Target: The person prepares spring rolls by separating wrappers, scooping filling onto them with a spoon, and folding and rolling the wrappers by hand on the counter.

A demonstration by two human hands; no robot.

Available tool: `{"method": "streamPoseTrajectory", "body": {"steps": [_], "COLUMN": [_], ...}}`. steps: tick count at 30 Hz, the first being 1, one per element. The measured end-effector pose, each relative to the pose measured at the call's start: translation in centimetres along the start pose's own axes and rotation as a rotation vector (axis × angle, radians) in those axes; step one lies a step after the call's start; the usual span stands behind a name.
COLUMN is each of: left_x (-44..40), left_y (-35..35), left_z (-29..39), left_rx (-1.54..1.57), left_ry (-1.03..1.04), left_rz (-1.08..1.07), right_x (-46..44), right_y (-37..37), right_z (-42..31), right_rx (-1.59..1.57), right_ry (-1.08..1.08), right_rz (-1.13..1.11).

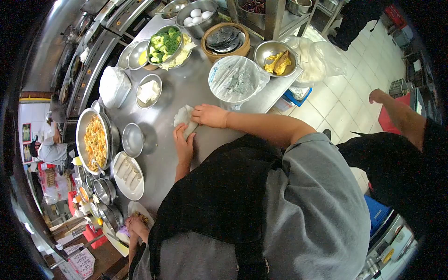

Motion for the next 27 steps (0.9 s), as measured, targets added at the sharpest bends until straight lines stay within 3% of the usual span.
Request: {"method": "streamPoseTrajectory", "body": {"steps": [5,8,20,27], "left_x": [0.3,0.4,0.6,0.7], "left_y": [-0.2,-0.6,-1.0,-1.8], "left_z": [-0.2,0.7,-1.2,1.5], "left_rx": [-0.080,-0.313,-0.204,-0.263], "left_ry": [-0.001,0.050,-0.015,0.098], "left_rz": [0.048,0.008,0.041,0.070], "right_x": [-0.1,-0.1,-0.5,-0.4], "right_y": [0.5,0.5,0.6,0.2], "right_z": [0.5,0.8,1.7,1.2], "right_rx": [-0.056,-0.068,-0.097,-0.098], "right_ry": [0.031,0.047,0.117,0.064], "right_rz": [-0.069,-0.107,-0.220,-0.294]}}
Point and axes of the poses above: each hand's wrist, its own x-axis away from the middle knuckle, its own y-axis out of the palm, z = x × y, the point moved 8 cm from there along -x, towards the middle knuckle, and after that the axes turned 11 degrees about z, right-handed, at the moved point
